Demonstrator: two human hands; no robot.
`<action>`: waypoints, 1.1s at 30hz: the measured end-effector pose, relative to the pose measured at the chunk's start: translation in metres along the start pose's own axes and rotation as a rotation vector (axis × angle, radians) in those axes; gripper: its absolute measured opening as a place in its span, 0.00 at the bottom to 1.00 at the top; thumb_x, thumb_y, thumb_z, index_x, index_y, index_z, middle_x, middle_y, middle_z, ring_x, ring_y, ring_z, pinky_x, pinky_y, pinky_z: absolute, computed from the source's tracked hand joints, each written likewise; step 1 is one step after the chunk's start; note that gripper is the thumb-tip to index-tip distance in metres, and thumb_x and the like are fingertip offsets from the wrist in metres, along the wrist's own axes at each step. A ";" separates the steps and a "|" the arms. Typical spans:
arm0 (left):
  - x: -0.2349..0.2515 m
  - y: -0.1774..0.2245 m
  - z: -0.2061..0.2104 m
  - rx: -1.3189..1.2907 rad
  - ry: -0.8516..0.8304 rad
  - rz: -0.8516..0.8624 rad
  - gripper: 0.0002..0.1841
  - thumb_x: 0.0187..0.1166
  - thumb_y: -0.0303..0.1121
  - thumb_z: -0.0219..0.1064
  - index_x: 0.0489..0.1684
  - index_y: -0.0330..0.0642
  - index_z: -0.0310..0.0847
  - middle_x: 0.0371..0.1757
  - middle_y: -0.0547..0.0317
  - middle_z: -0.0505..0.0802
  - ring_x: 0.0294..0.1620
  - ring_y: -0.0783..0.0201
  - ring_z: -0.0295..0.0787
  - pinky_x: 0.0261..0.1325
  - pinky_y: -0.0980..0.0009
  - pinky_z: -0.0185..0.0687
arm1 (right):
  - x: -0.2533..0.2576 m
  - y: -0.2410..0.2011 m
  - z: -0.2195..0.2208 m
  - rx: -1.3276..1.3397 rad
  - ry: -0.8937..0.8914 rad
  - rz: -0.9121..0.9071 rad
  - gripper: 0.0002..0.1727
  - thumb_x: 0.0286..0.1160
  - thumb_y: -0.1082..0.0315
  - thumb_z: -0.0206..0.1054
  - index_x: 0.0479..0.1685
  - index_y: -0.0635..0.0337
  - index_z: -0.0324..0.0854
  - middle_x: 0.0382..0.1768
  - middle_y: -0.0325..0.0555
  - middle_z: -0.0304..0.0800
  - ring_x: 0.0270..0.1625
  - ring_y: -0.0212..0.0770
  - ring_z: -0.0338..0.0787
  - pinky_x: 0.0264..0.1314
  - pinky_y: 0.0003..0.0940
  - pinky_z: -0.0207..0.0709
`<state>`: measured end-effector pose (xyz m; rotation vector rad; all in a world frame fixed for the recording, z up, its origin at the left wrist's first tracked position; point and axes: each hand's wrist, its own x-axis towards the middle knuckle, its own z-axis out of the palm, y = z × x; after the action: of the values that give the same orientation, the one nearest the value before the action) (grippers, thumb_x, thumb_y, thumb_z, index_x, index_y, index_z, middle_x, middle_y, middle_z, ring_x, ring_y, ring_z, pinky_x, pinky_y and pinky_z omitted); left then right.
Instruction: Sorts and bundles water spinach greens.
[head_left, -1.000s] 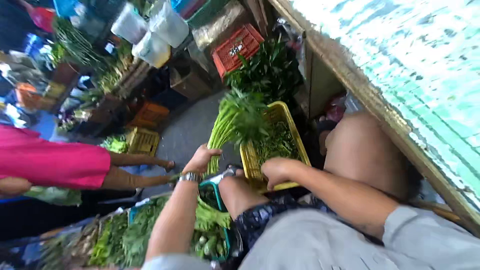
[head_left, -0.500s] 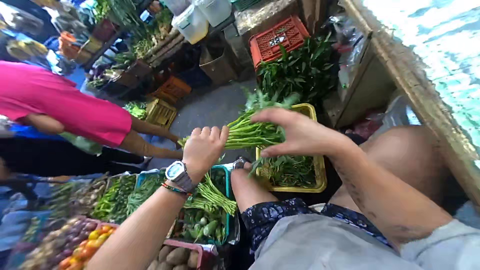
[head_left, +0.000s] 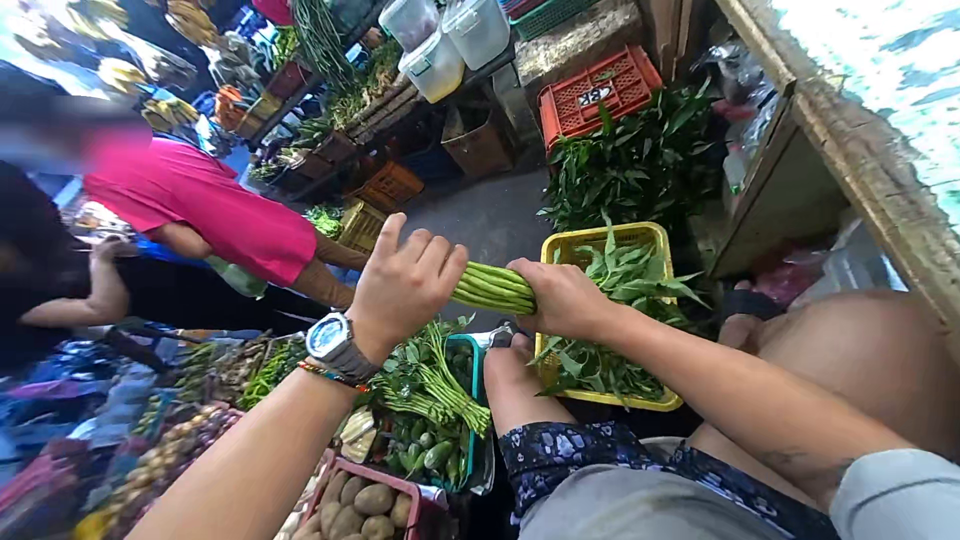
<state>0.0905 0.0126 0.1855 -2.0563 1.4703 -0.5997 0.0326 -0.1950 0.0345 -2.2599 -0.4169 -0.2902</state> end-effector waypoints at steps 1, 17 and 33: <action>0.002 0.002 0.002 0.019 0.008 0.002 0.12 0.80 0.26 0.64 0.59 0.38 0.84 0.43 0.42 0.90 0.53 0.39 0.88 0.78 0.32 0.62 | -0.001 0.000 0.002 0.018 -0.004 0.010 0.30 0.56 0.58 0.81 0.63 0.50 0.80 0.43 0.43 0.92 0.43 0.47 0.93 0.42 0.55 0.86; 0.064 0.014 0.008 -0.042 0.522 0.276 0.07 0.81 0.31 0.67 0.51 0.47 0.86 0.51 0.48 0.89 0.67 0.44 0.81 0.84 0.37 0.53 | -0.005 0.007 -0.033 0.993 -0.456 0.021 0.17 0.60 0.74 0.79 0.51 0.61 0.87 0.38 0.44 0.96 0.37 0.34 0.95 0.45 0.34 0.91; 0.066 0.044 -0.008 -0.238 0.309 -0.206 0.06 0.80 0.33 0.71 0.38 0.44 0.94 0.43 0.54 0.91 0.55 0.52 0.87 0.71 0.50 0.71 | 0.008 0.018 -0.032 0.603 -0.095 0.359 0.18 0.63 0.59 0.80 0.51 0.50 0.84 0.31 0.42 0.91 0.29 0.39 0.90 0.35 0.44 0.87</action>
<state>0.0746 -0.0626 0.1661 -2.4048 1.5730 -0.8959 0.0449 -0.2285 0.0456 -1.7116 -0.1137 0.1203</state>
